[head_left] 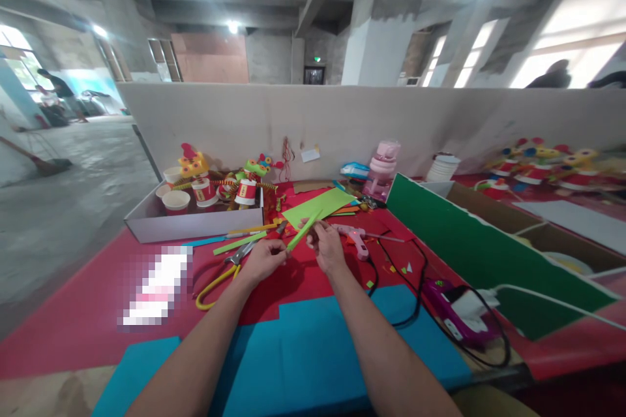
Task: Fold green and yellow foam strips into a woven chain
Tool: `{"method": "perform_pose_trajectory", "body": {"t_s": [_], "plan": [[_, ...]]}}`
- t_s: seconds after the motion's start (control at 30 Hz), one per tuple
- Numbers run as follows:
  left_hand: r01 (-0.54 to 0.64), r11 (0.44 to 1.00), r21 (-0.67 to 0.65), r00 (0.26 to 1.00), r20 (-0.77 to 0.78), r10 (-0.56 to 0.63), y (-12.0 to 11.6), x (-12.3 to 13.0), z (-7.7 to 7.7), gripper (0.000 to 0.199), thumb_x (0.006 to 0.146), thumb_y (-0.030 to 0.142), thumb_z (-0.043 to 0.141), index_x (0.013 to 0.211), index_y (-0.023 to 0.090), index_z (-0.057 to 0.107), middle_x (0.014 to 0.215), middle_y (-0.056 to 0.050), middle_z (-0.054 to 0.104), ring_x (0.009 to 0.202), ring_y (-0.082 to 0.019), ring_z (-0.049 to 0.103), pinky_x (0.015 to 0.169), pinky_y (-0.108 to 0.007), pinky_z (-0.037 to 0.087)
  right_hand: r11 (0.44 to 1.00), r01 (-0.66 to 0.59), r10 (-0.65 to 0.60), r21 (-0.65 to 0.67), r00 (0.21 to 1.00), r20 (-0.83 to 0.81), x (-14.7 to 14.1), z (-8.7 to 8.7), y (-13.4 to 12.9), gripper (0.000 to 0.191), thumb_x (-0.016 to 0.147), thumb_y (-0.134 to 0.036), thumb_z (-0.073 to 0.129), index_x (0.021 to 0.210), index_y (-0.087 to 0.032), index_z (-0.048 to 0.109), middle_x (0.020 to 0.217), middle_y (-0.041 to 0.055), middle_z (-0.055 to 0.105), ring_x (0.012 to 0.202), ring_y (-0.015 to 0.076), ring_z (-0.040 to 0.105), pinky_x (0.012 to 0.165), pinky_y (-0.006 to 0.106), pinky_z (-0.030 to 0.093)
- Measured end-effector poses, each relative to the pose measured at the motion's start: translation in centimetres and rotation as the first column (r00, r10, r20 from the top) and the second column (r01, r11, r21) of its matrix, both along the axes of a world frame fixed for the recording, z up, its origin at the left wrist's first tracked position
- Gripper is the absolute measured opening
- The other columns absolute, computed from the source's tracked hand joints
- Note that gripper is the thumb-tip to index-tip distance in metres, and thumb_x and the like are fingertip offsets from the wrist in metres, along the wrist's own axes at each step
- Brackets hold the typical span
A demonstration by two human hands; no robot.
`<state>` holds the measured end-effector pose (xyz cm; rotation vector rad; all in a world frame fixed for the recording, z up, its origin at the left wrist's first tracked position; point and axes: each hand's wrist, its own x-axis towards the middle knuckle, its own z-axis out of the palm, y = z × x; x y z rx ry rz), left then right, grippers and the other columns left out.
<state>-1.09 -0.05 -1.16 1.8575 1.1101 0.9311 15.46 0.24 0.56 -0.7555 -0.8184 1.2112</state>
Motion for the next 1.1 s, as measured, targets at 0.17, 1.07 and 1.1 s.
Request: {"method": "perform_pose_trajectory", "body": {"t_s": [0.17,1.07,1.1], "plan": [[0.010,1.000,0.023,0.999,-0.037,-0.010,-0.32,0.16,0.28,0.027,0.076,0.035,0.057,0.059,0.015,0.063,0.050,0.000,0.059,0.050,-0.012,0.052,0.054,-0.023,0.038,1.000,0.000,0.000,-0.004,0.999,0.039,0.03,-0.08,0.01,0.022,0.067,-0.037,0.063,0.073,-0.016,0.067,0.066,0.0038,0.069,0.040,0.0055,0.036,0.037,0.021,0.022],[0.055,0.993,0.101,0.987,-0.157,-0.038,-0.35,-0.06,0.44,0.025,0.080,0.032,0.054,0.062,0.017,0.063,0.056,-0.002,0.060,0.056,-0.015,0.053,0.055,-0.025,0.037,0.996,-0.089,0.087,0.010,0.984,0.155,-0.48,0.00,-0.25,0.044,0.068,-0.059,0.066,0.088,-0.019,0.063,0.080,0.0016,0.066,0.041,0.0031,0.032,0.036,0.019,0.017],[0.051,0.993,0.110,0.987,-0.155,-0.034,-0.36,-0.05,0.45,0.024,0.080,0.031,0.054,0.062,0.017,0.063,0.057,-0.002,0.060,0.056,-0.016,0.053,0.055,-0.025,0.037,0.996,-0.094,0.092,0.003,0.984,0.154,-0.53,-0.01,-0.28,0.044,0.068,-0.059,0.066,0.088,-0.019,0.063,0.080,0.0013,0.065,0.042,0.0031,0.032,0.036,0.019,0.017]]}}
